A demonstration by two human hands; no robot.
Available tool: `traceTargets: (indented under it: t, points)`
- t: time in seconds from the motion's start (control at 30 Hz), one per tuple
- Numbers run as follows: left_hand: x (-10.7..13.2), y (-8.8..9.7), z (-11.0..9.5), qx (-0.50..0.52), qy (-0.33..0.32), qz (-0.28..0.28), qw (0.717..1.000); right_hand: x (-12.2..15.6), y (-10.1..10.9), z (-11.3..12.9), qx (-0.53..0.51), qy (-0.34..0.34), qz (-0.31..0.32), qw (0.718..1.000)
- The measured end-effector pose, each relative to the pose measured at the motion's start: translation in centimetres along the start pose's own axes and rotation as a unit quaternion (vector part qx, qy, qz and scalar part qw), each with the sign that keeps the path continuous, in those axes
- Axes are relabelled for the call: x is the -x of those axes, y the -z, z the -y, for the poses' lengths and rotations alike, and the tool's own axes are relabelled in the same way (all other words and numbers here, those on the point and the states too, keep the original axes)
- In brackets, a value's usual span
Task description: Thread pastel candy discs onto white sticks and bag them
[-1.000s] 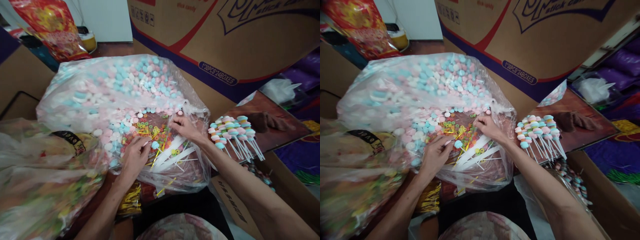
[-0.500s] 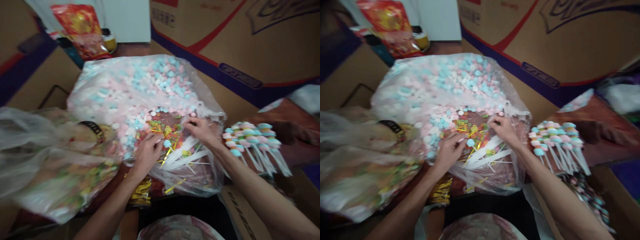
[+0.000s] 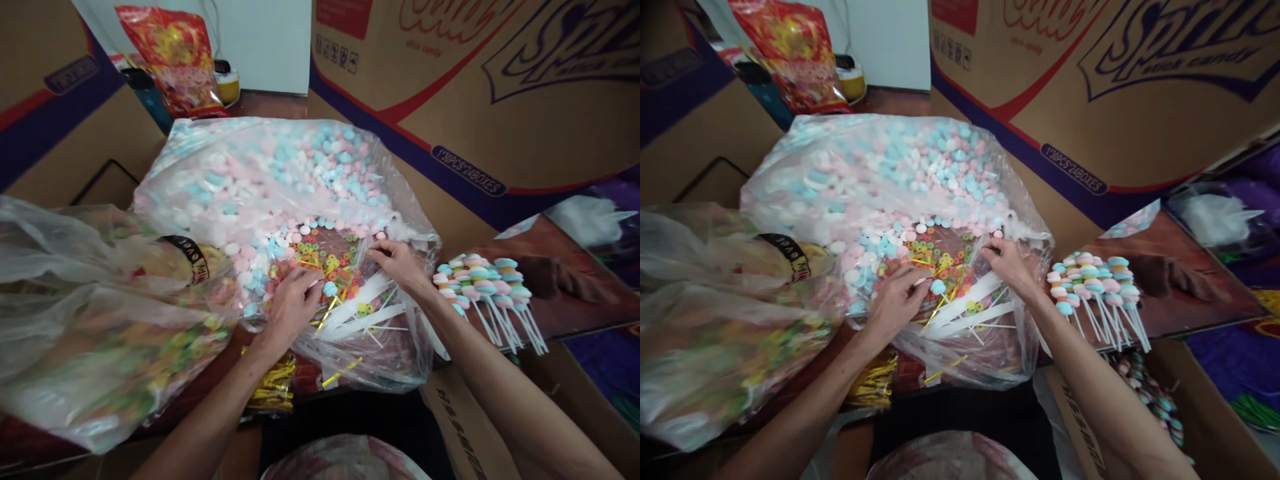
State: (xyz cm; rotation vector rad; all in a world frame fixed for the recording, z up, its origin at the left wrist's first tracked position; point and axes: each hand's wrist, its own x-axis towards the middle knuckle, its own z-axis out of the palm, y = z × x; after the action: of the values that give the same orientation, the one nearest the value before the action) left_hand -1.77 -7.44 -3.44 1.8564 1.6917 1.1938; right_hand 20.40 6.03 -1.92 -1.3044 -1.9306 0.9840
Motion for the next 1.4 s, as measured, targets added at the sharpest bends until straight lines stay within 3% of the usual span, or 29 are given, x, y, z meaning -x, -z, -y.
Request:
traceTargets:
  t: [0.23, 0.47, 0.6, 0.73, 0.87, 0.97, 1.07, 1.2, 1.4]
  points:
    - [-0.1, 0.0, 0.0, 0.005, 0.01, 0.0, 1.0, -0.8, -0.8, 0.2, 0.049, 0.054, 0.01, 0.997]
    - [-0.2, 0.2, -0.2, 0.014, 0.003, -0.001, 1.0, -0.1, 0.2, 0.0, -0.004, 0.019, 0.092, 0.996]
    - [-0.2, 0.2, -0.1, 0.013, 0.0, 0.002, 1.0, 0.7, -0.4, 0.0, 0.019, 0.043, 0.131, 0.99]
    - [-0.3, 0.0, 0.0, 0.003, 0.0, -0.007, 1.0, 1.2, -1.6, 0.5, 0.035, 0.075, 0.104, 0.991]
    - [-0.3, 0.0, 0.1, -0.005, 0.001, -0.001, 1.0, 1.0, -0.9, 0.9, -0.117, -0.001, 0.039, 0.992]
    - [-0.3, 0.2, -0.1, -0.002, 0.001, 0.005, 1.0, 1.1, 0.4, 1.4, -0.262, -0.085, 0.018, 0.961]
    - [-0.3, 0.3, -0.2, -0.002, -0.004, 0.001, 1.0, 1.6, 1.3, 2.2, -0.355, -0.121, 0.041, 0.926]
    - [-0.3, 0.1, -0.1, 0.001, -0.004, -0.005, 1.0, 2.2, 1.5, 2.9, -0.4, -0.151, 0.063, 0.902]
    - [-0.2, 0.1, -0.5, -0.003, -0.002, 0.005, 1.0, 2.7, 0.8, 3.3, -0.382, -0.207, 0.103, 0.895]
